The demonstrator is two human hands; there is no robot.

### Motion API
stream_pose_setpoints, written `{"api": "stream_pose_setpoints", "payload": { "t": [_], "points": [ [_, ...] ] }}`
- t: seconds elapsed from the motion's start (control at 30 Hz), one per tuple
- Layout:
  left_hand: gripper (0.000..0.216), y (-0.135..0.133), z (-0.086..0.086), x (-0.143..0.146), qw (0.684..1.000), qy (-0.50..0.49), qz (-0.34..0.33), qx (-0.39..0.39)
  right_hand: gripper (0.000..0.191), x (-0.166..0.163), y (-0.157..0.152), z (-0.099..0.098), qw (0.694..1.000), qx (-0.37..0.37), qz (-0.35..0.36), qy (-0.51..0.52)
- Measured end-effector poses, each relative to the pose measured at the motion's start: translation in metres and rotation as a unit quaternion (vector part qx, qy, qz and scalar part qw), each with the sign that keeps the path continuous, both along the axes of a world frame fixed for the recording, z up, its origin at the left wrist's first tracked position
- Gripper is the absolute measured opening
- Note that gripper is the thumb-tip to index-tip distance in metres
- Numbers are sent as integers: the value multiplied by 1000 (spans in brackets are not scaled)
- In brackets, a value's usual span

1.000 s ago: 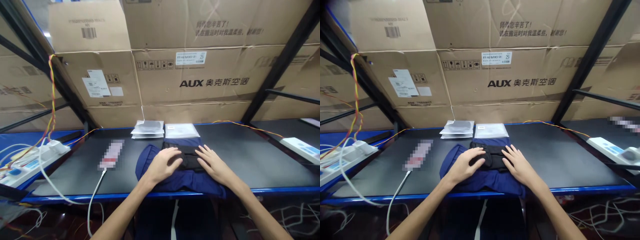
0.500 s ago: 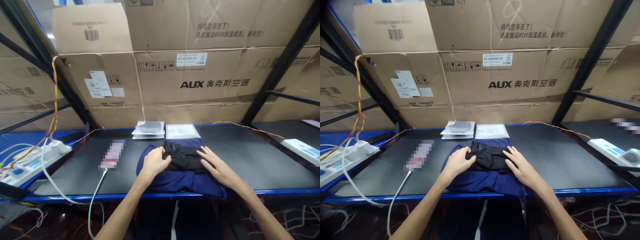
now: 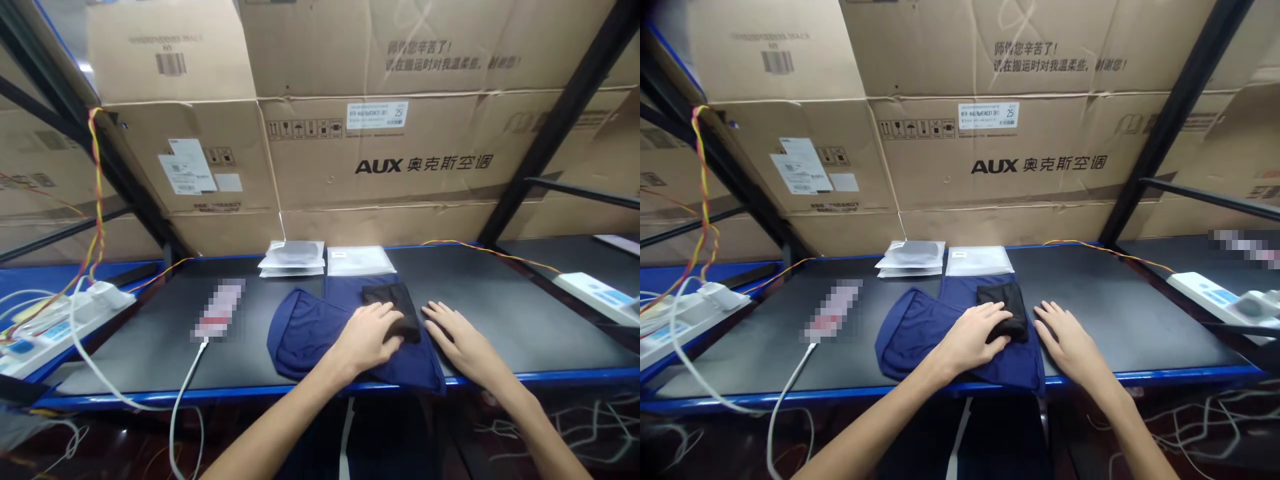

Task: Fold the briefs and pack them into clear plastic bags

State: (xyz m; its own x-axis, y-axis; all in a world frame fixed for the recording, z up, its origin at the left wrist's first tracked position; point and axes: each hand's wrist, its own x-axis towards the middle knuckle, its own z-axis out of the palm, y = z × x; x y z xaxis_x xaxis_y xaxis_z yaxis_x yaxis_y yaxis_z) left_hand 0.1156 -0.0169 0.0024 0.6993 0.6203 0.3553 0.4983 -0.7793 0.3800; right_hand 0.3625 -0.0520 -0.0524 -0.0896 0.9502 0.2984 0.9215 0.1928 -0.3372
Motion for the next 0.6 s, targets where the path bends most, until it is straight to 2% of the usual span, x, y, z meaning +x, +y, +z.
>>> {"api": "stream_pose_setpoints", "payload": {
  "t": [0.13, 0.27, 0.37, 0.47, 0.6],
  "points": [
    [49, 4, 4, -26, 1000, 9, -19, -16, 49, -3, 4, 7, 999, 13, -13, 37],
    [47, 16, 10, -71, 998, 44, 40, -28, 45, -17, 18, 28, 989, 38, -8, 139],
    [52, 25, 4, -105, 991, 92, 88, -49, 41, -35, 32, 46, 980, 43, 92, 172],
    [59, 29, -6, -126, 983, 133, 103, -69, 39, -50, 43, 53, 970, 0, 210, 123],
    [60, 26, -12, -133, 983, 144, 94, -70, 45, -59, 45, 46, 968, -36, 246, 27]
  ]
}}
